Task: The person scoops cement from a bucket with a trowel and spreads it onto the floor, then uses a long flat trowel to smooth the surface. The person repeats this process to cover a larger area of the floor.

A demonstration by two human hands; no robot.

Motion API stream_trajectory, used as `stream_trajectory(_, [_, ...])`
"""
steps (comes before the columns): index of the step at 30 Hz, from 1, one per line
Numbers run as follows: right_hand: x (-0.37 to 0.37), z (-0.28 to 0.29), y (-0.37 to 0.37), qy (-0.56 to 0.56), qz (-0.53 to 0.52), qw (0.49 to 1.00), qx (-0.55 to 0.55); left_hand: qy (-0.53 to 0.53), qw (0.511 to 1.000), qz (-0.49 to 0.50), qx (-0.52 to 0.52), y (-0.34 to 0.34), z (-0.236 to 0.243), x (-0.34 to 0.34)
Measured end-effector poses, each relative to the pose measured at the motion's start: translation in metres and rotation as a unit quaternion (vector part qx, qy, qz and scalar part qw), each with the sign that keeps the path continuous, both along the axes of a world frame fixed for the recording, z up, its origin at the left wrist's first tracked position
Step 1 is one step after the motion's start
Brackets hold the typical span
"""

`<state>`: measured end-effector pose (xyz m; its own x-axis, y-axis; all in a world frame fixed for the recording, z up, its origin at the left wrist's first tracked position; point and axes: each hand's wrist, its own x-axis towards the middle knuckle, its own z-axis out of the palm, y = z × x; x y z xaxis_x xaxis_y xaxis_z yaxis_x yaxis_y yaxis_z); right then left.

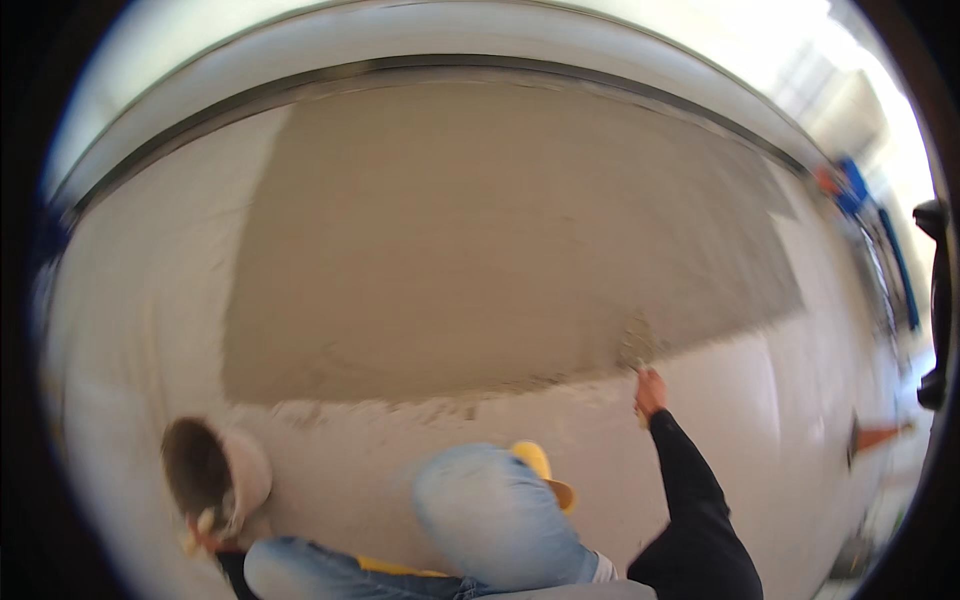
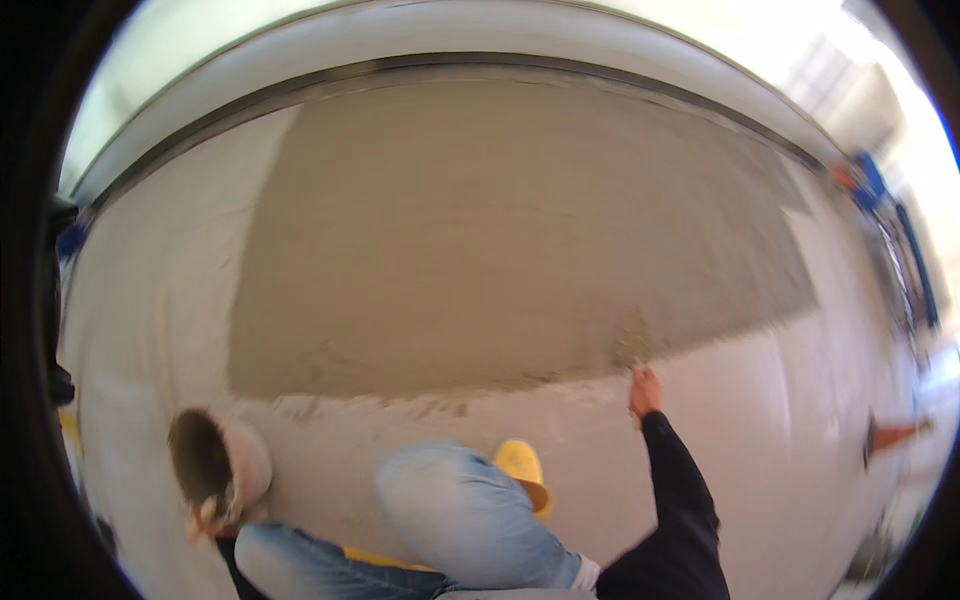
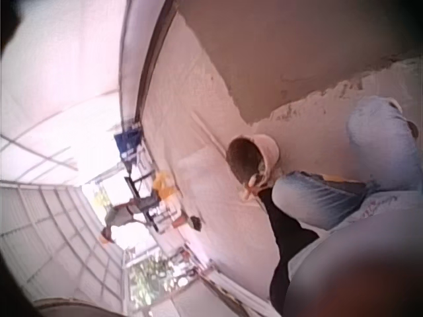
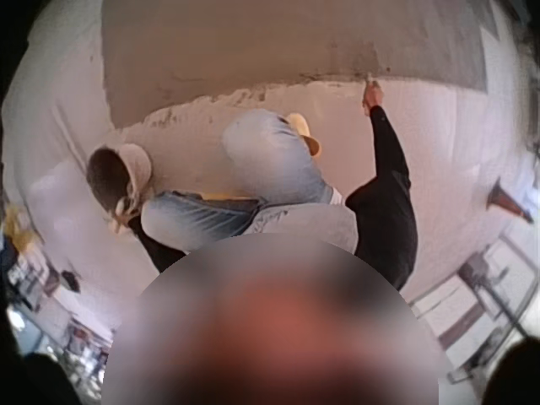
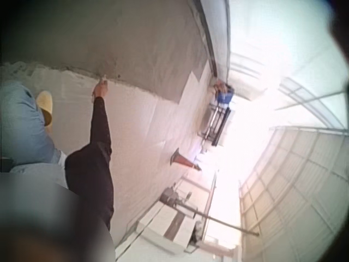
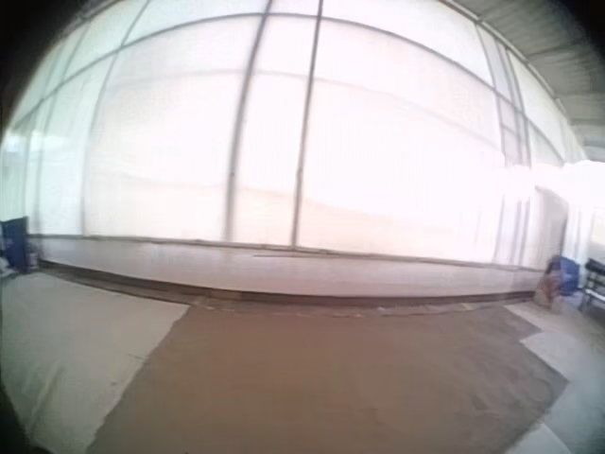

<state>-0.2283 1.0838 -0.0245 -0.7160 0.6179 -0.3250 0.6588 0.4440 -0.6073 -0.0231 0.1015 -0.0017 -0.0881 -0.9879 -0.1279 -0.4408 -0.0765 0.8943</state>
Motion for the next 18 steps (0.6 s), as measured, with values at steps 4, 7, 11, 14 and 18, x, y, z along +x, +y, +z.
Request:
stream_trajectory(4, [-0.042, 0.071, -0.149, -0.019, 0.224, 0.964, -0.14, 0.014, 0.999, 0.027, -0.035, 0.004, 0.004, 0.057])
stream_trajectory(7, [-0.075, 0.133, -0.293, -0.029, 0.495, 0.861, -0.114, 0.038, 0.996, 0.074, -0.04, 0.027, 0.011, 0.096])
stream_trajectory(11, [-0.089, 0.209, -0.471, -0.098, 0.717, 0.647, -0.243, 0.001, 0.984, 0.151, -0.095, 0.062, 0.044, 0.154])
stream_trajectory(14, [-0.077, 0.231, -0.577, -0.195, 0.734, 0.56, -0.331, -0.155, 0.95, 0.141, -0.23, 0.092, 0.083, 0.188])
stream_trajectory(18, [-0.035, 0.233, -0.664, -0.248, 0.727, 0.506, -0.394, -0.153, 0.926, 0.023, -0.344, 0.097, 0.165, 0.187])
